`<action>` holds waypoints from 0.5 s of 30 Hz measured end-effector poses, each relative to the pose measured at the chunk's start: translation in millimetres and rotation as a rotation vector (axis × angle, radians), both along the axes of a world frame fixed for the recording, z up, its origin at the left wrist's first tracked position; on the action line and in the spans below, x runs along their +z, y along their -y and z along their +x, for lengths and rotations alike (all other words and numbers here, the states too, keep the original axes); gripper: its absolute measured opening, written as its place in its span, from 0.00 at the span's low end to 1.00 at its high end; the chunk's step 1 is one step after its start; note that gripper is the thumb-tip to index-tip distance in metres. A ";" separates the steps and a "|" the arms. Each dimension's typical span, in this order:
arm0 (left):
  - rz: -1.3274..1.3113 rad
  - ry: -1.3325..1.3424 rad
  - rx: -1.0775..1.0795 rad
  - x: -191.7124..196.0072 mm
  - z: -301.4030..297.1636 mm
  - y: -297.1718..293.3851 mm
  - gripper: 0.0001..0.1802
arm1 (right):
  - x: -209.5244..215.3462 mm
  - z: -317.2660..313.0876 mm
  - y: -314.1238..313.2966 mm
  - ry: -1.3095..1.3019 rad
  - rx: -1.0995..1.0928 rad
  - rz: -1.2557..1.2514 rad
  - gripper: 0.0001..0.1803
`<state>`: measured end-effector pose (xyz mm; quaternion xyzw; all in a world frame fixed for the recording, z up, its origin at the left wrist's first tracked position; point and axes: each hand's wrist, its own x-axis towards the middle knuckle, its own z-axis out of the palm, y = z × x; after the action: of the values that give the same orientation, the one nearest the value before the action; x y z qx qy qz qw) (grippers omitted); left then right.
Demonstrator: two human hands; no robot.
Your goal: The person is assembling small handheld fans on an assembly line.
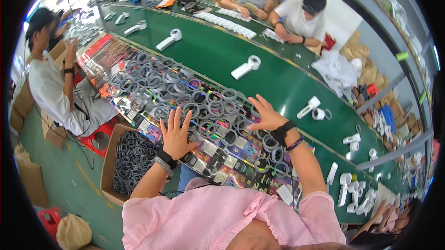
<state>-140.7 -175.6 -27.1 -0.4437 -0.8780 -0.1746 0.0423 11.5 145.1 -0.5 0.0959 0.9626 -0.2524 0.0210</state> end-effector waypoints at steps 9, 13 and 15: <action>0.082 0.074 0.115 -11.0 -74.2 43.7 0.62 | -22.4 -86.1 33.7 0.078 0.120 0.029 0.68; 0.093 0.066 0.103 -26.3 -109.6 48.0 0.64 | -39.6 -97.9 47.4 0.118 0.136 0.158 0.65; 0.069 0.088 0.128 -27.7 -116.8 51.6 0.63 | -39.9 -106.7 58.4 0.105 0.134 0.180 0.64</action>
<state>-257.5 -227.2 -54.8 -0.3767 -0.8991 -0.2210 0.0300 -95.2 86.7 -40.5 0.0458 0.9832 -0.1576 0.0797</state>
